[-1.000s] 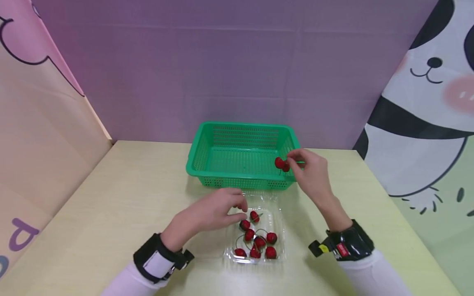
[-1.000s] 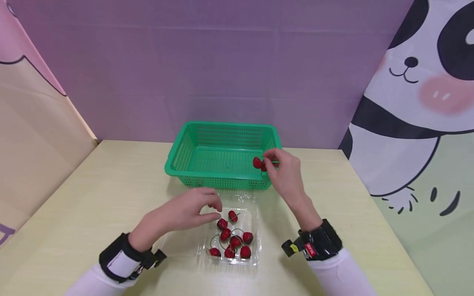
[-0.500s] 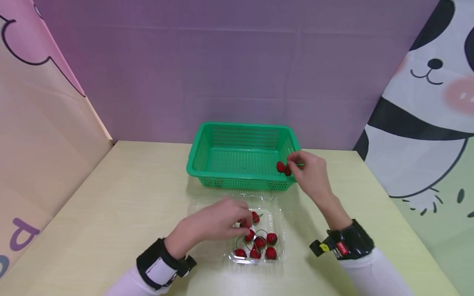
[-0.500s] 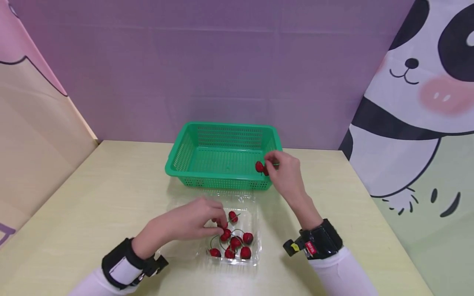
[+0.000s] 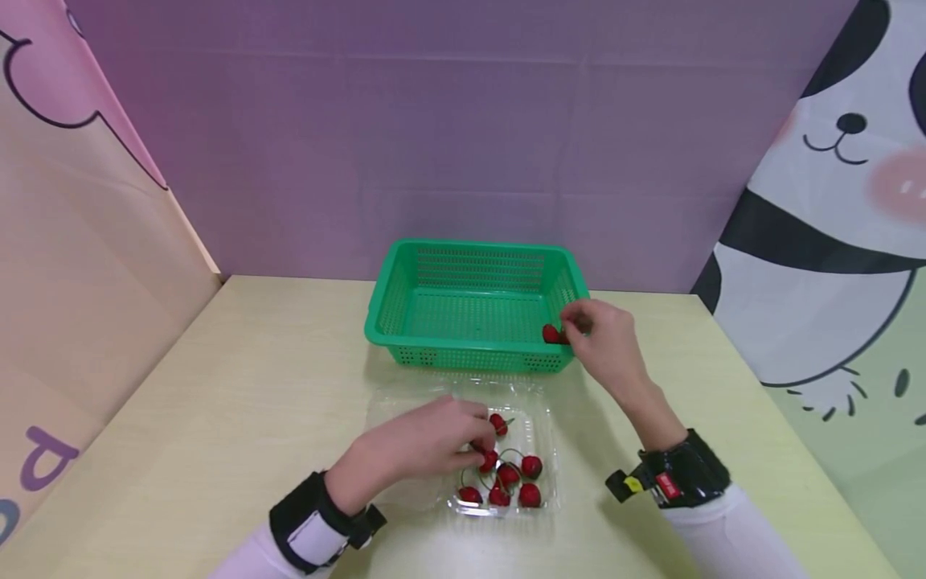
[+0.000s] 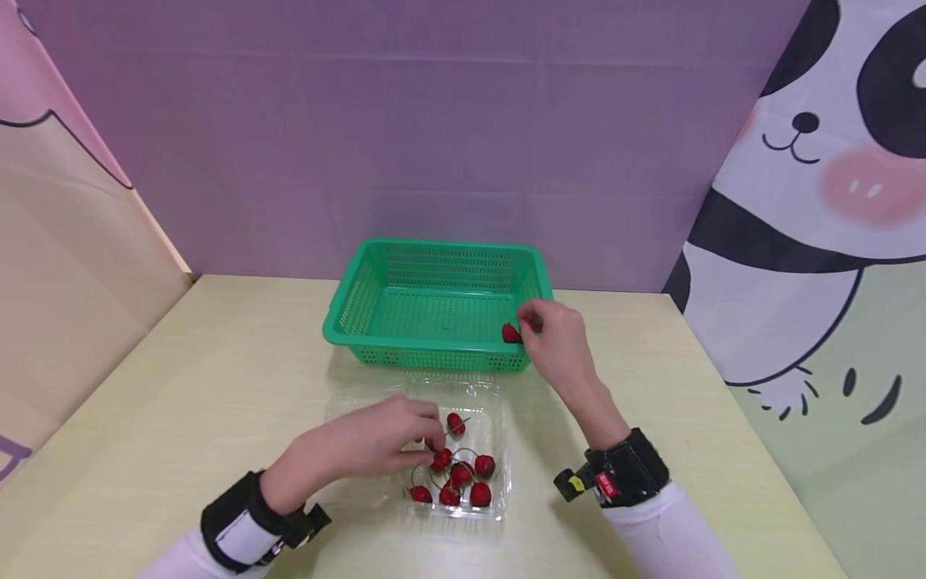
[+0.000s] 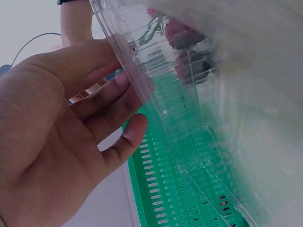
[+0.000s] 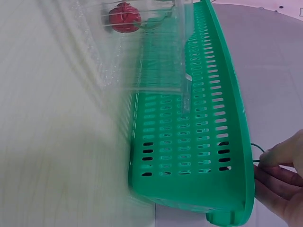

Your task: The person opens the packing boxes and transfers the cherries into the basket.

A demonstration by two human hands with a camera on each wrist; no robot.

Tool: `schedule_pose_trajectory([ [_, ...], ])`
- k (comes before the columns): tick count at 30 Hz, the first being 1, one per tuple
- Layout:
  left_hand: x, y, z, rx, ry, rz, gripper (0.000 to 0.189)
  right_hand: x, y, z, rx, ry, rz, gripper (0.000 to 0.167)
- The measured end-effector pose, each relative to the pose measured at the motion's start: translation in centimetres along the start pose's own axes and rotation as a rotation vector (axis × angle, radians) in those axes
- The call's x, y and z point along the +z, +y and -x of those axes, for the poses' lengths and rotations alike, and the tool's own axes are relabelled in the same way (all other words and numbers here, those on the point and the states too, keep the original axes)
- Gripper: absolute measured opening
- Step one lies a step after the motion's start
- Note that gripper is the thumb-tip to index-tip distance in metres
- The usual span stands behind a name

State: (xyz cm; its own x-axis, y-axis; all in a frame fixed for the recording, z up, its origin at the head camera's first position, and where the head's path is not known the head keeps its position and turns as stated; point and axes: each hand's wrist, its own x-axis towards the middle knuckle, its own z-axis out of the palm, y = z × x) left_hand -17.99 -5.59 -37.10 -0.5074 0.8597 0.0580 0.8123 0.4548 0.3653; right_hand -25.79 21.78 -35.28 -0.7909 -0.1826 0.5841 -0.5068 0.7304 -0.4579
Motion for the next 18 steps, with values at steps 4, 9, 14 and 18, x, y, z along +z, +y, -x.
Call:
schedule_pose_trajectory([
  [4, 0.01, 0.12, 0.04, 0.007, -0.005, -0.017, 0.006, 0.02, 0.00, 0.02, 0.001, -0.015, 0.014, 0.009],
  [9, -0.02, 0.31, 0.11, -0.018, -0.020, -0.063, 0.008, 0.02, -0.05, 0.06, 0.012, -0.033, 0.030, 0.008],
  [14, 0.14, 0.38, 0.22, -0.036, -0.022, -0.057, 0.010, 0.06, -0.09, 0.06, 0.013, -0.047, 0.032, 0.008],
  [18, 0.28, 0.40, 0.22, -0.035, -0.018, -0.063, 0.011, 0.09, -0.05, -0.01, 0.010, -0.049, 0.037, 0.008],
])
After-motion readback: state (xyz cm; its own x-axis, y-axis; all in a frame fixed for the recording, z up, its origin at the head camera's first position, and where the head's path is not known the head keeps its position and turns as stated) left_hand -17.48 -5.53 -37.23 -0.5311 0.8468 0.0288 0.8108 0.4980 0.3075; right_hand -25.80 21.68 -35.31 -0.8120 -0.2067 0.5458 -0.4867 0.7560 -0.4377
